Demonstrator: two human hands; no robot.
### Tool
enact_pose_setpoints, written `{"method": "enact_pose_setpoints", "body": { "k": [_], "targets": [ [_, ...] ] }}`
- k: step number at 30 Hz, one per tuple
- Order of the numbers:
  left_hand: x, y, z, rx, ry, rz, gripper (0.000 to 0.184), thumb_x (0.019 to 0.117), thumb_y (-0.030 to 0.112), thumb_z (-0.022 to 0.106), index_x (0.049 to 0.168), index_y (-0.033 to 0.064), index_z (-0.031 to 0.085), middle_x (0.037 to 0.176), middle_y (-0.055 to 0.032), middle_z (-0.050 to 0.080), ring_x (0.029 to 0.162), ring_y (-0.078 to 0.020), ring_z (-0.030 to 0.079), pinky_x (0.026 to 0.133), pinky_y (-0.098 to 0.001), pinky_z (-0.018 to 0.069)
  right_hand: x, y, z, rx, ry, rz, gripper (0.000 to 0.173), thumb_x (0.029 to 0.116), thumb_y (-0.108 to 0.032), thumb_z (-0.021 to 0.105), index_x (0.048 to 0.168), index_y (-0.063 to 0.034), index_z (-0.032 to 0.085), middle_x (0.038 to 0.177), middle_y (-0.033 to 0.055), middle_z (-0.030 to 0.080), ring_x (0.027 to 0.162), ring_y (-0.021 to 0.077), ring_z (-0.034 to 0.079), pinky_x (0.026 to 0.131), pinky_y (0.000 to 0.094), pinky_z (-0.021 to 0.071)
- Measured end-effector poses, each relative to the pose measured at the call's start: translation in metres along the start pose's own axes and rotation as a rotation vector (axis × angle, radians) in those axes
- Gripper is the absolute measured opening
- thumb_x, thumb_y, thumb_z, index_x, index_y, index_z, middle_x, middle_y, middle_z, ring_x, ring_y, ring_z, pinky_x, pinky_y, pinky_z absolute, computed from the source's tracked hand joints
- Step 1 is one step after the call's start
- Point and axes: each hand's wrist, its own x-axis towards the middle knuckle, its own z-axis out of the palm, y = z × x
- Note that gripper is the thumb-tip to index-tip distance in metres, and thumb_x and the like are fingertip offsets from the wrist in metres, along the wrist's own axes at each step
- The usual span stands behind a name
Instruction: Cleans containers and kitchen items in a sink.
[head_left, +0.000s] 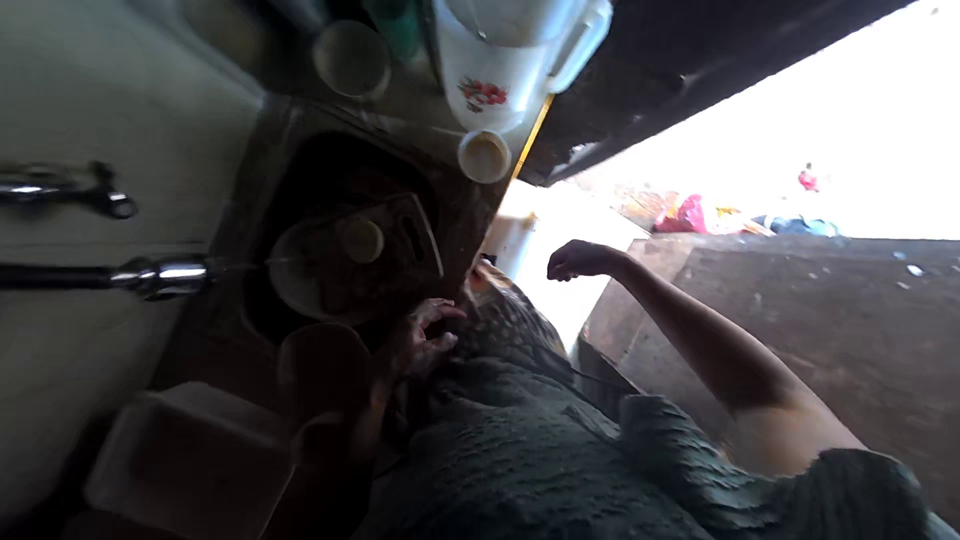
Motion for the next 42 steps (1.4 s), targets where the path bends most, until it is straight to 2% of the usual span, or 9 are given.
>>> {"method": "enact_pose_setpoints", "body": {
  "k": [4, 8, 11, 14, 20, 28, 34, 37, 42],
  "targets": [
    [-0.011, -0.032, -0.014, -0.09, 0.409, -0.123, 0.036, 0.0957, 0.006, 0.06, 0.13, -0.0027, 0.062, 0.136, -0.0203, 0.062, 0.126, -0.0283, 0.059, 0.105, -0.043, 0.0477, 0.051, -0.067, -0.001, -0.199, 0.247, -0.365, 0.026, 0.1011, -0.024, 0.065, 0.115, -0.0023, 0.072, 0.103, 0.0167, 0.074, 0.095, 0.0316, 0.072, 0.091, 0.0564, 0.0542],
    [-0.026, -0.041, -0.021, 0.011, 0.426, -0.429, 0.049, 0.1043, 0.019, 0.057, 0.15, 0.0035, 0.048, 0.147, -0.0171, 0.055, 0.132, -0.025, 0.058, 0.113, -0.0385, 0.0438, 0.107, -0.168, 0.017, -0.341, 0.305, -0.461, 0.042, 0.0985, -0.028, 0.067, 0.138, -0.0123, 0.064, 0.131, 0.0165, 0.068, 0.119, 0.0356, 0.066, 0.103, 0.0593, 0.0496],
    [-0.024, -0.054, 0.0, -0.089, 0.469, -0.457, 0.056, 0.1032, 0.019, 0.058, 0.153, 0.0007, 0.041, 0.153, -0.0197, 0.049, 0.138, -0.0284, 0.052, 0.116, -0.0417, 0.0404, 0.17, -0.22, 0.055, -0.521, 0.272, -0.551, 0.065, 0.096, -0.024, 0.071, 0.156, -0.0257, 0.046, 0.16, 0.0162, 0.042, 0.142, 0.0418, 0.045, 0.113, 0.065, 0.0389],
    [-0.014, -0.07, 0.028, -0.104, 0.552, -0.424, 0.056, 0.0999, 0.015, 0.059, 0.15, -0.0032, 0.044, 0.152, -0.0227, 0.048, 0.142, -0.0306, 0.047, 0.119, -0.0431, 0.0359, 0.207, -0.253, 0.085, -0.762, 0.182, -0.544, 0.069, 0.097, -0.034, 0.07, 0.158, -0.0167, 0.041, 0.166, 0.0272, 0.022, 0.152, 0.0511, 0.02, 0.118, 0.0746, 0.0159],
    [-0.034, -0.083, 0.071, -0.106, 0.879, -0.399, 0.047, 0.0954, 0.009, 0.059, 0.141, -0.0032, 0.057, 0.146, -0.0239, 0.054, 0.139, -0.0336, 0.05, 0.118, -0.0442, 0.0381, 0.194, -0.299, 0.055, -0.725, 0.129, -0.39, 0.048, 0.1026, -0.031, 0.062, 0.144, -0.0072, 0.056, 0.144, 0.0232, 0.057, 0.133, 0.0434, 0.055, 0.108, 0.064, 0.0445],
    [-0.033, -0.073, 0.094, -0.23, 1.022, -0.423, 0.038, 0.0986, 0.01, 0.059, 0.134, -0.0022, 0.062, 0.132, -0.0217, 0.065, 0.126, -0.0334, 0.061, 0.113, -0.0464, 0.043, 0.191, -0.215, -0.019, -0.237, 0.408, -0.132, 0.06, 0.1006, -0.037, 0.066, 0.141, 0.0054, 0.052, 0.139, 0.0297, 0.057, 0.128, 0.0429, 0.058, 0.107, 0.0577, 0.0468],
    [0.015, -0.059, 0.057, -0.411, 0.891, -0.545, 0.057, 0.0998, 0.02, 0.062, 0.152, 0.0032, 0.045, 0.143, -0.0209, 0.057, 0.128, -0.0295, 0.06, 0.111, -0.0433, 0.0455, 0.167, -0.228, 0.0, 0.325, 0.152, -0.071, 0.04, 0.103, -0.033, 0.063, 0.125, -0.0004, 0.06, 0.098, 0.0099, 0.063, 0.077, 0.0133, 0.056, 0.069, 0.03, 0.0494],
    [0.027, -0.063, 0.052, -0.542, 0.876, -0.508, 0.061, 0.101, 0.024, 0.061, 0.155, 0.0038, 0.04, 0.149, -0.02, 0.052, 0.132, -0.0284, 0.057, 0.111, -0.0426, 0.0455, 0.155, -0.246, 0.004, 0.394, 0.121, -0.1, 0.048, 0.1061, -0.039, 0.056, 0.128, 0.0037, 0.059, 0.109, 0.017, 0.067, 0.091, 0.0215, 0.063, 0.083, 0.0385, 0.0548],
    [0.021, -0.042, 0.03, -0.29, 0.851, -0.494, 0.057, 0.1072, 0.029, 0.05, 0.155, 0.0018, 0.038, 0.151, -0.02, 0.05, 0.139, -0.0269, 0.05, 0.117, -0.0412, 0.0376, 0.159, -0.269, 0.012, 0.495, 0.218, -0.203, 0.047, 0.1053, -0.035, 0.059, 0.129, 0.0065, 0.059, 0.105, 0.0205, 0.069, 0.086, 0.0256, 0.07, 0.079, 0.0411, 0.0604]
  ]
}}
